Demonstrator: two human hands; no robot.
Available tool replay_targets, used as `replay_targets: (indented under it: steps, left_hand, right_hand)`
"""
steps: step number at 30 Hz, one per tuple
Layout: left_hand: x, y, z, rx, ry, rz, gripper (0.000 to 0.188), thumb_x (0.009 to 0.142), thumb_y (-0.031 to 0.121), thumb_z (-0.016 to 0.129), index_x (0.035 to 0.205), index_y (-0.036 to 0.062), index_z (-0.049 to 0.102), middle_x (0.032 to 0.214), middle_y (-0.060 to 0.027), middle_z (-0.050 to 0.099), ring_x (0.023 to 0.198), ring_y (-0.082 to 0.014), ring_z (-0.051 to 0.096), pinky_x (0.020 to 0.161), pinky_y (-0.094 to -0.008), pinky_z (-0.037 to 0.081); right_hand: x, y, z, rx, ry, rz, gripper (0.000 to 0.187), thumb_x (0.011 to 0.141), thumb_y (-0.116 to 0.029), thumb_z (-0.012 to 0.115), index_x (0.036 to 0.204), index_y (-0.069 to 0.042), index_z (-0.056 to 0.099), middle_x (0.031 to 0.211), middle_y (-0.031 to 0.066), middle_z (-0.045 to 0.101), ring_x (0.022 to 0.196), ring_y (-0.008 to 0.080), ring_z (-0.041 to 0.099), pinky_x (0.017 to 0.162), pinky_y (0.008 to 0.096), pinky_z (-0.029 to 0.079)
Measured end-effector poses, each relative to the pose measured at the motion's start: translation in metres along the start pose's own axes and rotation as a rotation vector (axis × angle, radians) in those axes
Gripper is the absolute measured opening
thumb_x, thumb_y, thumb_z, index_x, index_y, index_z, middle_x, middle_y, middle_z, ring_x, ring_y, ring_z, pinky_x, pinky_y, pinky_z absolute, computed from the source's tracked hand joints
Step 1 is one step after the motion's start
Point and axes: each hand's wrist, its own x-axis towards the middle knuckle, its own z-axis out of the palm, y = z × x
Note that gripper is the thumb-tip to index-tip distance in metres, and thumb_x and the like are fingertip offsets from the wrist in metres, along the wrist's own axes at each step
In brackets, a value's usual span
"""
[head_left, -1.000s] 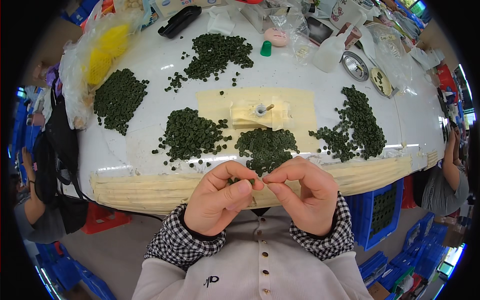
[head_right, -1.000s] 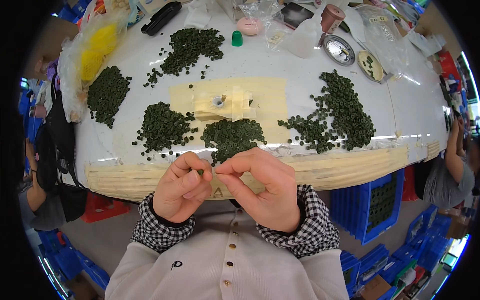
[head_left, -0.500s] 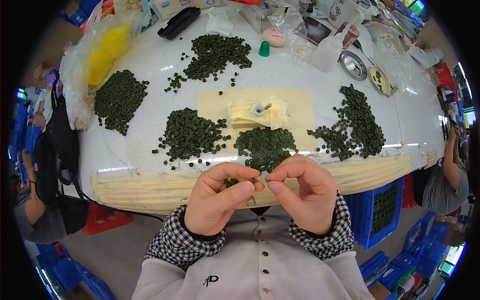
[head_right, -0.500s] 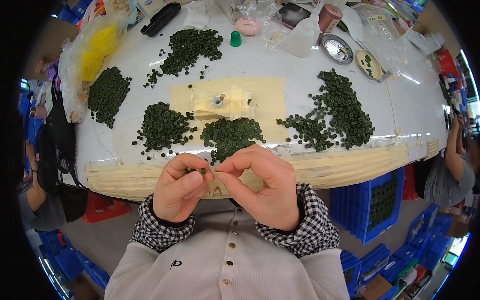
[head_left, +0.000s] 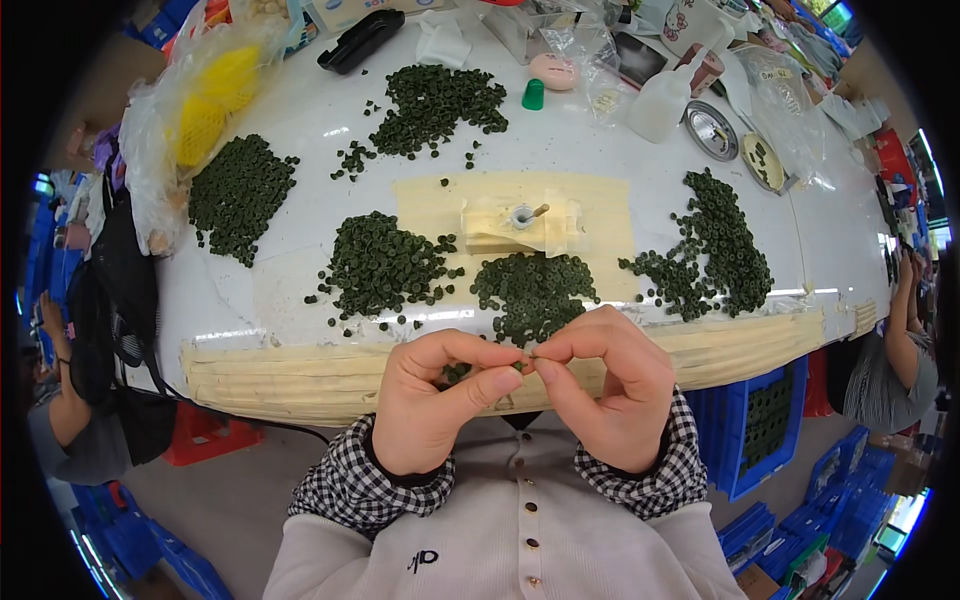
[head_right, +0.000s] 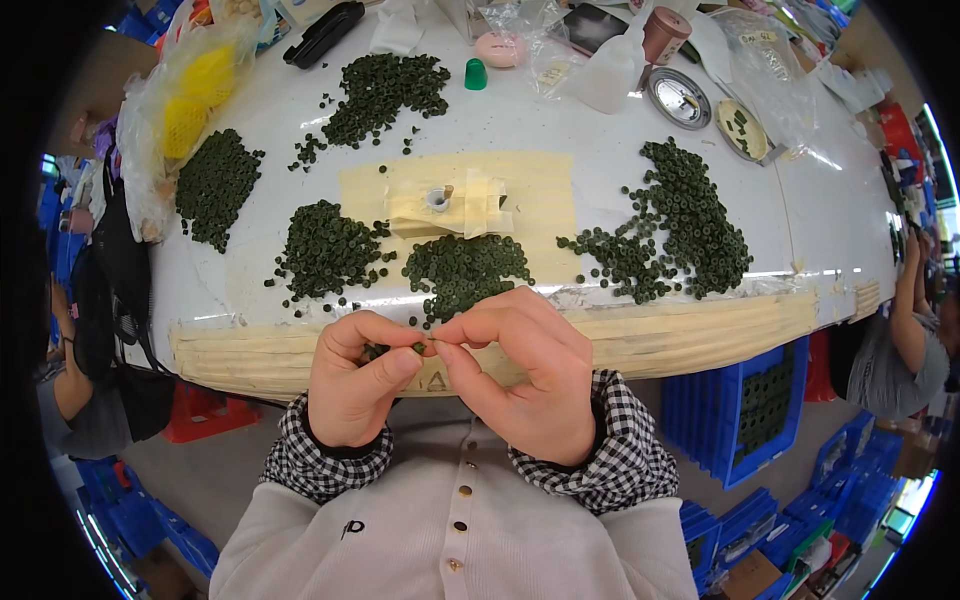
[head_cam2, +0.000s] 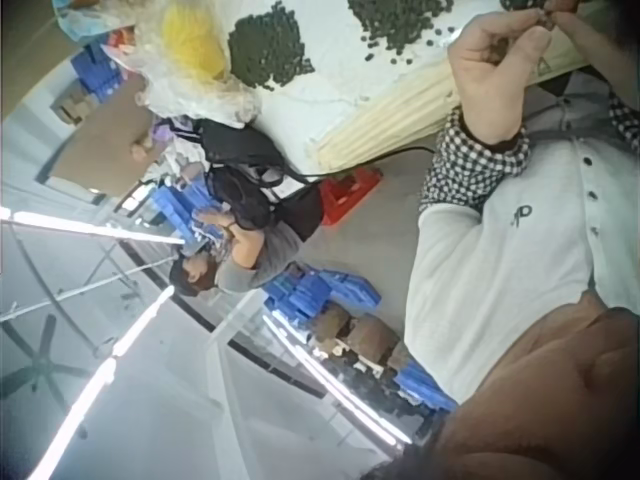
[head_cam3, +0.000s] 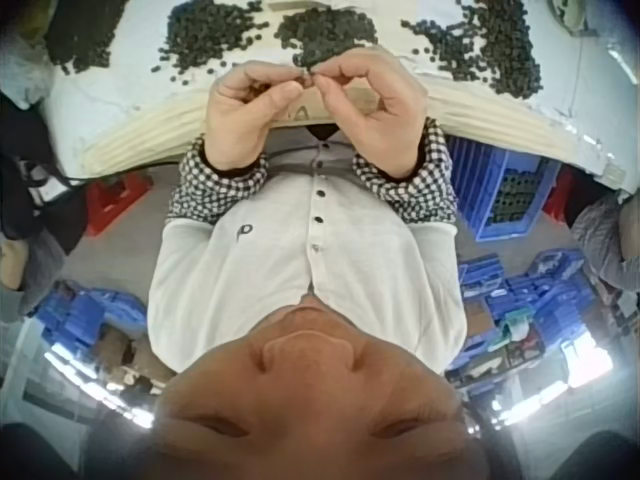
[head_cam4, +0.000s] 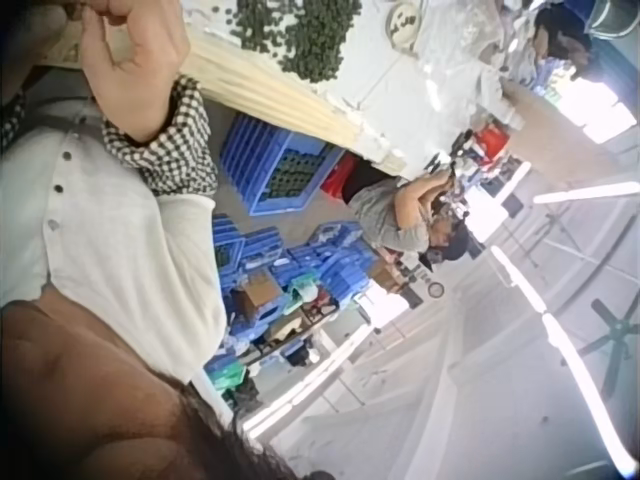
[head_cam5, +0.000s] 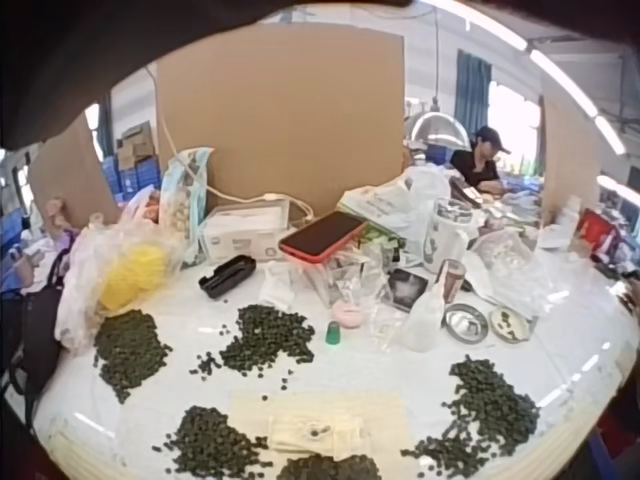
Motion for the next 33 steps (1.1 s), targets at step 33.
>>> replay_targets:
  steps: [33]
  left_hand:
    - [0.010, -0.002, -0.014, 0.015, -0.279, -0.103, 0.010, 0.079, 0.004, 0.069, 0.088, 0.0004, 0.065, 0.081, -0.0038, 0.065, 0.074, -0.0068, 0.057, 0.067, -0.0201, 0.046]
  right_hand:
    - [0.004, -0.006, -0.012, -0.004, -0.182, -0.175, 0.021, 0.065, 0.002, 0.073, 0.083, -0.004, 0.064, 0.075, 0.0044, 0.057, 0.067, 0.0194, 0.053, 0.058, 0.0279, 0.042]
